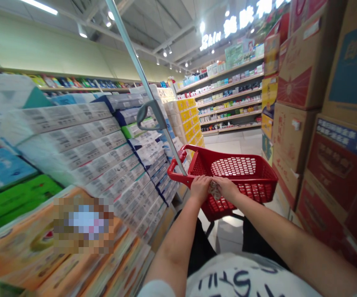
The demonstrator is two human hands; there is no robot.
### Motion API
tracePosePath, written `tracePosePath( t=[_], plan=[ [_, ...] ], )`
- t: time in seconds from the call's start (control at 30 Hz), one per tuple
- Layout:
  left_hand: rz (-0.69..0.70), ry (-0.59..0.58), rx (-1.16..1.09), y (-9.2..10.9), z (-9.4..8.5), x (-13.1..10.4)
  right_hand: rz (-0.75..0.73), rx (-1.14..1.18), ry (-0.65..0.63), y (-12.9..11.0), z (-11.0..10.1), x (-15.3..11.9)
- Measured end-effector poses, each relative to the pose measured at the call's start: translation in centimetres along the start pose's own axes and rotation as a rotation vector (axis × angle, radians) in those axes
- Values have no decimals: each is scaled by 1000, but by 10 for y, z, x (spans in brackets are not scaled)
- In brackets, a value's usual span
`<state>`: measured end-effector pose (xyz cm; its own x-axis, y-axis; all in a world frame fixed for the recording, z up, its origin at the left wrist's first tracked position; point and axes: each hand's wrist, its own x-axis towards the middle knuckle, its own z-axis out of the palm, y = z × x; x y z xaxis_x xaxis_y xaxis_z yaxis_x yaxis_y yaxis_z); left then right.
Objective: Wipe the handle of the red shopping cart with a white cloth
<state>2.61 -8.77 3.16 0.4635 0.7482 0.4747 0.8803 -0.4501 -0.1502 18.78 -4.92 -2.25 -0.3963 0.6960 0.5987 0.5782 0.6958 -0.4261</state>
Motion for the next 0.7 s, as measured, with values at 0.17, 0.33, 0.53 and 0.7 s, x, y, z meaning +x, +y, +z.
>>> tracePosePath(
  t=[0.17,0.33,0.53,0.7],
  plan=[
    [-25,31,-75,9,-5,0,119,168,106,-7,-9,-5],
    [-16,96,-178,16,1,1,432,516,291,-19,-12,-2],
    [-320,155,-244,26,5,12,481,1174,337,-39,-11,12],
    [-199,124,-198,20,-2,10,524,1171,300,-34,-3,9]
  ],
)
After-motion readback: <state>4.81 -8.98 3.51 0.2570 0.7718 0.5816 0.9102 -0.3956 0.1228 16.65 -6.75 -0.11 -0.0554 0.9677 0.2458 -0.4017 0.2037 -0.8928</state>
